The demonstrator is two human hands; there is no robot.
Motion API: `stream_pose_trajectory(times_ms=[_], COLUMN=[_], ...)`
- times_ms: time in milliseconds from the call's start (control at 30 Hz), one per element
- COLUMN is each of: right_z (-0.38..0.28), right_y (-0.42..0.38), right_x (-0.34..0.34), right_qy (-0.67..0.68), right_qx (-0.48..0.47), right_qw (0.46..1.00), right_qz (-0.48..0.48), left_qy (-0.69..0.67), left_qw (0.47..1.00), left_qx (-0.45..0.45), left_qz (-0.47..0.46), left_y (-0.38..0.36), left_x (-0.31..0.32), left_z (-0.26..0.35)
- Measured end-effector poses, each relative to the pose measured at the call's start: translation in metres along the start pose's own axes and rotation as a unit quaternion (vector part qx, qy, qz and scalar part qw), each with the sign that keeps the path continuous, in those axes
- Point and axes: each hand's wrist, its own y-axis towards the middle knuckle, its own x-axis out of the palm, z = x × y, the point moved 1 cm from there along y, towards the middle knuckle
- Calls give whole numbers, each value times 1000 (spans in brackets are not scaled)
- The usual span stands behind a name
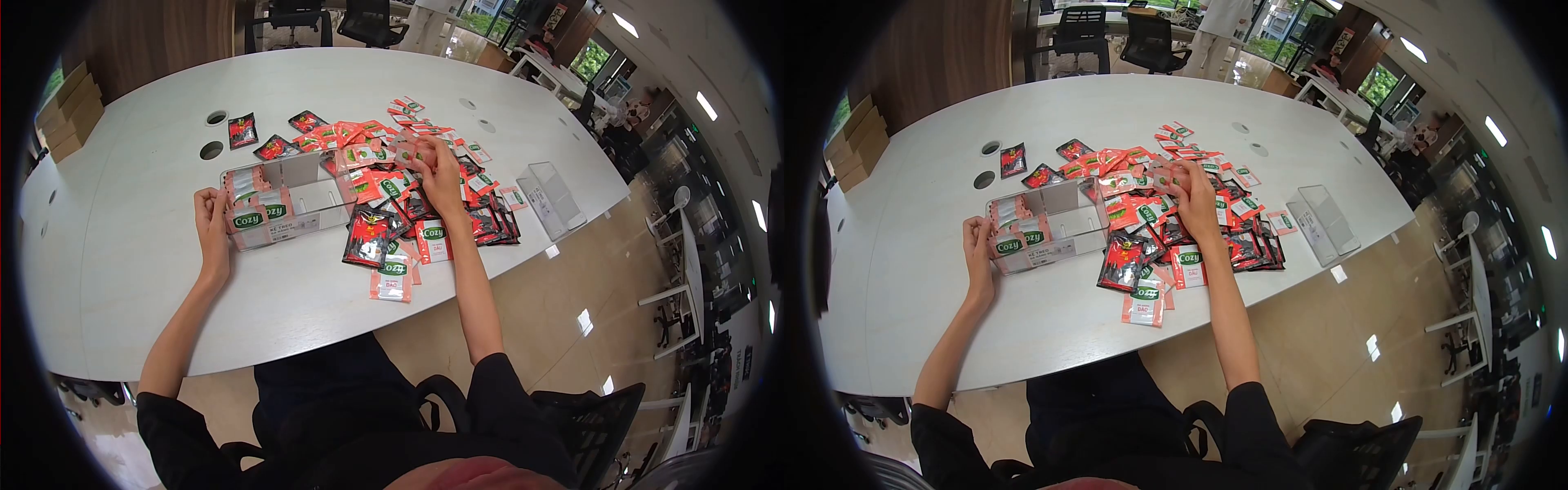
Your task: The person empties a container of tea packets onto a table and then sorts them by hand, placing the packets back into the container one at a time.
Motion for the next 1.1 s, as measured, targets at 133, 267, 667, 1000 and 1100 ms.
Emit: stream_pose_trajectory(times_ms=[133,267,667,1000,1100], right_z=[3,5,3,3,4], right_y=[-1,-1,-2,-3,-2], right_x=[2,2,1,-1,0], right_qy=[25,18,-14,-42,-38], right_qx=[24,14,7,42,49], right_qw=[999,1000,1000,998,998], right_qz=[-3,0,4,3,-2], left_qy=[-8,-5,5,0,-4], left_qw=[1000,1000,1000,1000,1000], left_qx=[5,-2,3,4,5], left_qz=[1,6,9,8,7], left_y=[1,2,1,1,1], left_x=[-1,-1,0,1,1], left_z=[-3,-4,-2,-1,-2])
